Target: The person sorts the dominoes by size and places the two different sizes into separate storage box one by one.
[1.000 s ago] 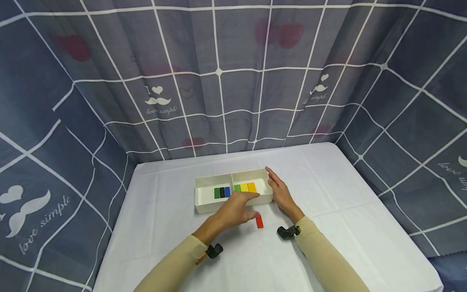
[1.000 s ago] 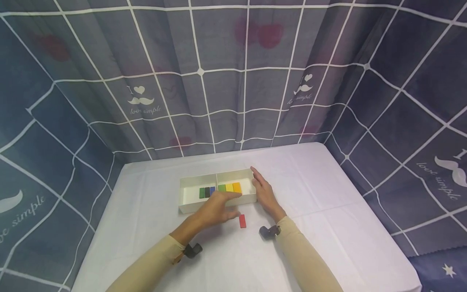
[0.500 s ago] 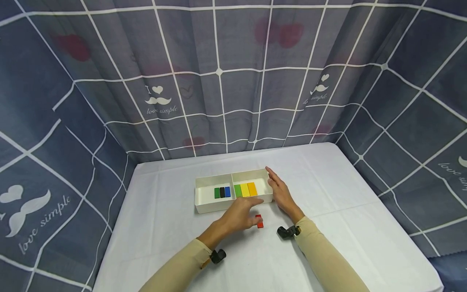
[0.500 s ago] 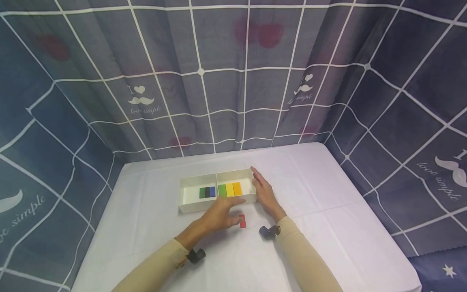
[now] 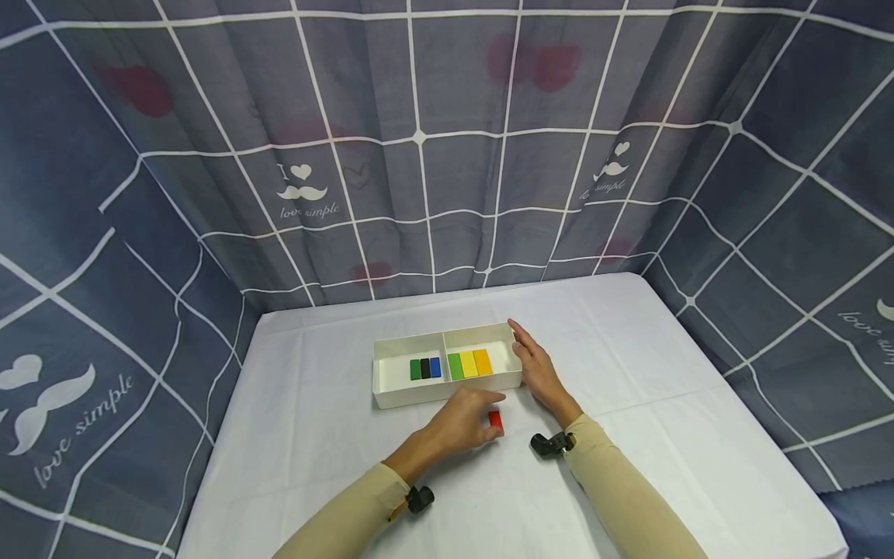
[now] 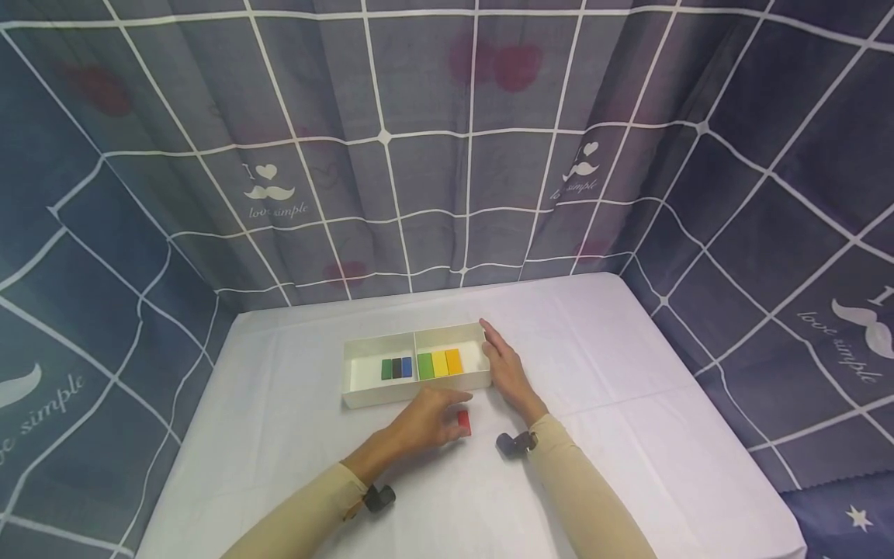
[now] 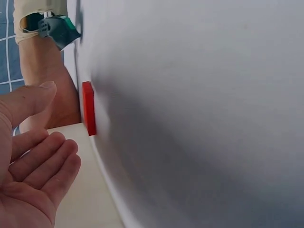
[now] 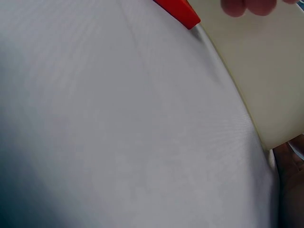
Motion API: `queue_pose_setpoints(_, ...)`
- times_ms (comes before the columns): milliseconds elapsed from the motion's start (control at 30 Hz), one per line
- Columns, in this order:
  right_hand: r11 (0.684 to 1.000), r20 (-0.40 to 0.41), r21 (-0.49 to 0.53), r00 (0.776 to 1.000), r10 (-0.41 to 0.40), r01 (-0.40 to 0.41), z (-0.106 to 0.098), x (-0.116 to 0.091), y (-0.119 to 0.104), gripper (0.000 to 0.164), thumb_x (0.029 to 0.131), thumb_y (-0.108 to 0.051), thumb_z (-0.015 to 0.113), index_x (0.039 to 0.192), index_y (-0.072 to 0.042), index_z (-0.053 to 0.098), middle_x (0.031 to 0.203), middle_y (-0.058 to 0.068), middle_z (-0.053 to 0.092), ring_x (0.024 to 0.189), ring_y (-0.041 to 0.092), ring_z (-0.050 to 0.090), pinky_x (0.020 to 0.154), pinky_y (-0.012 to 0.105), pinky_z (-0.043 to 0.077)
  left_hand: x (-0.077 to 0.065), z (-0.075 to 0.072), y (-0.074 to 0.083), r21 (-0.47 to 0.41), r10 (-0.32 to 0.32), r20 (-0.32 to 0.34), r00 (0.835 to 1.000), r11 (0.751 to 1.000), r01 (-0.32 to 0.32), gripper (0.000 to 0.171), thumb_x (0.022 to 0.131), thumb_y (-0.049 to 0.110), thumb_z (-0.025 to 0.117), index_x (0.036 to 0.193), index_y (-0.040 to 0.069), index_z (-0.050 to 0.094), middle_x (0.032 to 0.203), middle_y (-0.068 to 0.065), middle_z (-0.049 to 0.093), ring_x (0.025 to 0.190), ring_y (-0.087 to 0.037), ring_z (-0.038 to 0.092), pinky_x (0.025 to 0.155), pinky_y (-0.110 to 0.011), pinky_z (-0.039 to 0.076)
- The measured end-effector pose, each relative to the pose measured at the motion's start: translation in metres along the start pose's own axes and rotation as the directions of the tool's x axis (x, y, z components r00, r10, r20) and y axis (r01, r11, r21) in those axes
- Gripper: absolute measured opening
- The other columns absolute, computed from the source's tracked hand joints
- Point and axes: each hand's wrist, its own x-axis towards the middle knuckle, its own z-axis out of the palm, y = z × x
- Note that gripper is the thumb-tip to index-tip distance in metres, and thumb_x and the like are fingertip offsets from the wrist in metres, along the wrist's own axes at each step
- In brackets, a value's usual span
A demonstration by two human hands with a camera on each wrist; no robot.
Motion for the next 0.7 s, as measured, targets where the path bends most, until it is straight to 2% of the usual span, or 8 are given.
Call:
queue_pose_setpoints(200, 1.0, 0.002, -0.006, 1.0, 0.004, -0.004, 0.0, 0.0, 0.0, 0.053, 0.119, -0.026, 0.044, 0.172, -0.025, 0.04, 0.176, 0.015, 0.039, 0.165, 0.036, 0.033, 0.137, 0.056, 0.022, -0.002, 0.007, -0.003, -0.04, -0.022, 0.017, 1.0, 0.999, 0.023, 0.053, 0.088, 0.014, 0.093, 0.135, -0.001, 0.075, 0.123, -0.009, 0.083, 0.114, -0.014, 0.077, 0.105, -0.028, 0.061)
queue_pose_setpoints(467, 1.0, 0.002, -0.001, 1.0, 0.004, -0.004, 0.0, 0.0, 0.0, 0.053, 0.119, -0.028, 0.044, 0.171, -0.026, 0.04, 0.177, 0.011, 0.039, 0.166, 0.034, 0.032, 0.138, 0.055, 0.022, -0.003, 0.011, -0.004, -0.028, -0.044, 0.038, 0.998, 0.999, 0.045, 0.053, 0.088, 0.014, 0.094, 0.136, 0.001, 0.076, 0.126, -0.006, 0.082, 0.116, -0.012, 0.076, 0.105, -0.025, 0.06)
queue_pose_setpoints(700, 1.0, 0.002, 0.006, 1.0, -0.005, 0.005, 0.0, 0.001, 0.001, 0.053, 0.119, -0.022, 0.043, 0.172, -0.02, 0.039, 0.176, 0.017, 0.038, 0.166, 0.037, 0.031, 0.137, 0.057, 0.021, -0.002, 0.015, -0.004, -0.005, -0.038, 0.042, 0.998, 0.999, 0.038, 0.052, 0.088, 0.014, 0.094, 0.136, 0.002, 0.076, 0.125, -0.004, 0.082, 0.114, -0.012, 0.076, 0.104, -0.024, 0.06)
